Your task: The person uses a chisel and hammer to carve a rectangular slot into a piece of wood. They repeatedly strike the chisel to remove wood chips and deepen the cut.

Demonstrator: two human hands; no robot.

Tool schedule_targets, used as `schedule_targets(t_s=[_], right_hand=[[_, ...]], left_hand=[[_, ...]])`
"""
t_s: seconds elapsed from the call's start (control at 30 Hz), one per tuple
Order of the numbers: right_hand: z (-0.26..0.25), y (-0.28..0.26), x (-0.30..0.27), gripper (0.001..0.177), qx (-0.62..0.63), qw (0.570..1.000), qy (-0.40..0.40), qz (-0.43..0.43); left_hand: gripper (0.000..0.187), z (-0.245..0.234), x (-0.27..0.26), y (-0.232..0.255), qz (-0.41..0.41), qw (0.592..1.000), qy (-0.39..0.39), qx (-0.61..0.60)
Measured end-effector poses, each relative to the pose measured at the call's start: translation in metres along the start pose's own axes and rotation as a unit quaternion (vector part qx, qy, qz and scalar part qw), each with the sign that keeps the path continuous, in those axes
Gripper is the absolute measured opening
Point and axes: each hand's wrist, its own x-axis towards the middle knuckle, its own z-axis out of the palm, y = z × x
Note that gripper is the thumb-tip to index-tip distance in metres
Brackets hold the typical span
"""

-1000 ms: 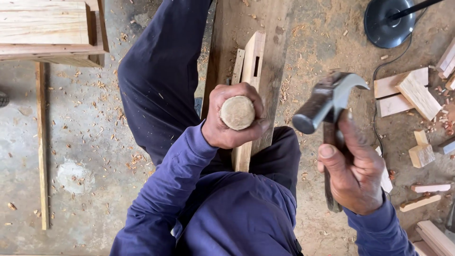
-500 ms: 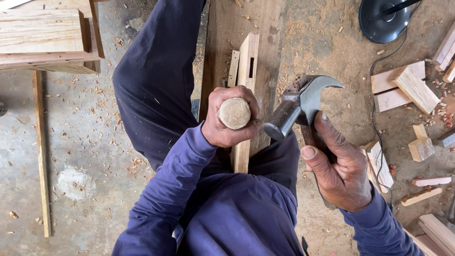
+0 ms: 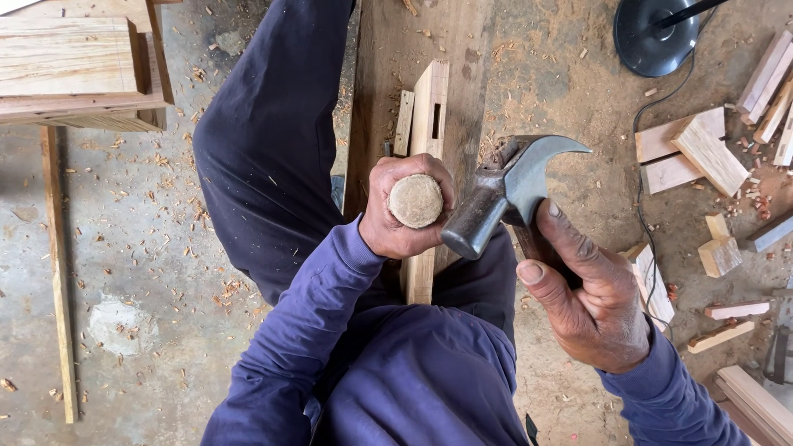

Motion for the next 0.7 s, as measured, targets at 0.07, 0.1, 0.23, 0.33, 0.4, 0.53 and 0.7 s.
schedule_targets(t_s=[0.07, 0.1, 0.23, 0.33, 0.4, 0.53, 0.7], right_hand=[[0.000, 0.000, 0.001, 0.057, 0.012, 1.000, -0.002, -0.006], [0.000, 0.000, 0.002, 0.057, 0.026, 1.000, -0.005, -0.013], [-0.007, -0.016, 0.011, 0.056, -0.017, 1.000, -0.012, -0.015], [-0.015, -0.036, 0.016, 0.055, -0.053, 0.997, -0.014, -0.051], [-0.017, -0.043, 0.020, 0.051, -0.084, 0.990, -0.025, -0.112], [-0.011, -0.040, 0.040, 0.059, -0.192, 0.970, -0.147, -0.033], [-0.024, -0.063, 0.035, 0.054, -0.170, 0.966, -0.146, -0.126]], left_hand=[[0.026, 0.000, 0.000, -0.001, 0.008, 1.000, 0.000, 0.002], [0.027, 0.000, 0.000, -0.002, 0.017, 1.000, 0.001, 0.005], [0.026, -0.002, 0.000, -0.007, 0.028, 0.999, 0.004, 0.019], [0.023, -0.004, -0.002, -0.015, 0.013, 1.000, 0.008, -0.015], [0.030, -0.005, -0.001, -0.017, 0.034, 0.998, 0.016, 0.040], [0.037, -0.001, -0.003, -0.015, 0.007, 0.999, 0.024, 0.031], [0.053, -0.001, 0.002, -0.026, 0.049, 0.998, 0.000, 0.028]])
